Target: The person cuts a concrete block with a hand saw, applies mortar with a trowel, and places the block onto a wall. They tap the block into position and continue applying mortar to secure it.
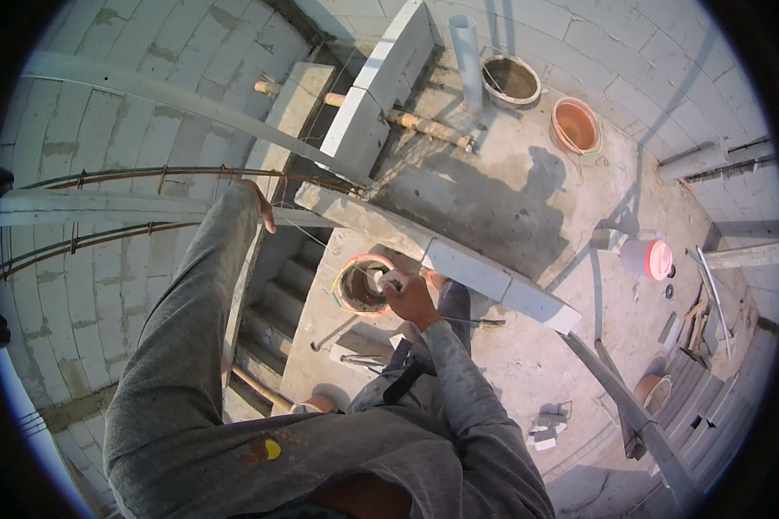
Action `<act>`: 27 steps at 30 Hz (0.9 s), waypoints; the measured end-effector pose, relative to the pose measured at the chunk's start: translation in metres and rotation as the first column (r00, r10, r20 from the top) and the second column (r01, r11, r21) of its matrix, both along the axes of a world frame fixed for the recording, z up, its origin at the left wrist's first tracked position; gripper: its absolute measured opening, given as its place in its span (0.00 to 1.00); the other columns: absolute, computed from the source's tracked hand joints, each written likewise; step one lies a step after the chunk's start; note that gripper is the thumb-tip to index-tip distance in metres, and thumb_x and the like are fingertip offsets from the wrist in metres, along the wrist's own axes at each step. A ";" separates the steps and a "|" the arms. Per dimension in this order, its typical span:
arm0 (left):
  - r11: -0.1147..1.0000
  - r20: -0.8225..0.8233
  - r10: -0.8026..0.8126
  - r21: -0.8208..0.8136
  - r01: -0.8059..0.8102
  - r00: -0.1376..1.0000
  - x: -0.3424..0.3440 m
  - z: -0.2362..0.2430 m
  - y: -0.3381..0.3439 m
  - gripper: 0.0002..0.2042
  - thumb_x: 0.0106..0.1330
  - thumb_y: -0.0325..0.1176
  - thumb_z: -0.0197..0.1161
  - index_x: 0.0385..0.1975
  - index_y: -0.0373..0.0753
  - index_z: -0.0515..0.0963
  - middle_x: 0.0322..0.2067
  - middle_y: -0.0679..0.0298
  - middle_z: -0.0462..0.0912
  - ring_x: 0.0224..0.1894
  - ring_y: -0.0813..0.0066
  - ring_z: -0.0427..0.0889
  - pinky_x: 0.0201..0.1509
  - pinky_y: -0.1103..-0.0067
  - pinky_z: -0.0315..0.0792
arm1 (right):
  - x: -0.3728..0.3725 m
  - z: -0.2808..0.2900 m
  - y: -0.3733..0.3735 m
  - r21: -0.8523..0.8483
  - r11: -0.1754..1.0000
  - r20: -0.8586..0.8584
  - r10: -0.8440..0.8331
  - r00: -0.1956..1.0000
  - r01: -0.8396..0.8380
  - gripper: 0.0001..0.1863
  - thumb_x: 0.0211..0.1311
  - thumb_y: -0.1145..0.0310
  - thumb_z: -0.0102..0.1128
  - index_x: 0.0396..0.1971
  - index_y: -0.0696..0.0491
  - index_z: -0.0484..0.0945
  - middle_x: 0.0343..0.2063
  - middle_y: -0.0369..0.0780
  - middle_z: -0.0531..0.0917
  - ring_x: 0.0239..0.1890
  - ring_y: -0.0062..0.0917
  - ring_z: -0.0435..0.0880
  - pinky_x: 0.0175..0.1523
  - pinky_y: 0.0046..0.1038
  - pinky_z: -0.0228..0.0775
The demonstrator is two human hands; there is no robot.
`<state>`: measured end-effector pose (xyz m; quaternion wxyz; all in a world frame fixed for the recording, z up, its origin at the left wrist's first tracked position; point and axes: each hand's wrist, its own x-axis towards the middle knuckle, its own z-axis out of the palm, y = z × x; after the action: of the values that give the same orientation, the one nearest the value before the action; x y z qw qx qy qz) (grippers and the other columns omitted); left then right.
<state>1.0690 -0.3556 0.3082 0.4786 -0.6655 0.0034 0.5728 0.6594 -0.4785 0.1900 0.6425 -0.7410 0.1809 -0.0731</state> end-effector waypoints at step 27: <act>0.470 0.572 -0.667 -0.174 0.865 0.478 -0.089 0.006 0.023 0.43 0.42 0.60 0.81 0.60 0.47 0.75 0.57 0.63 0.81 0.63 0.65 0.77 0.71 0.63 0.66 | -0.173 -0.006 -0.106 -0.610 0.790 -0.200 -0.230 0.952 0.063 0.13 0.60 0.62 0.57 0.37 0.56 0.80 0.35 0.53 0.85 0.40 0.50 0.84 0.48 0.48 0.74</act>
<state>0.9798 -0.3328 0.3141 0.5111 -0.7839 0.3357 0.1075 0.4864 -0.5841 0.1837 0.3388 -0.8918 0.2899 -0.0770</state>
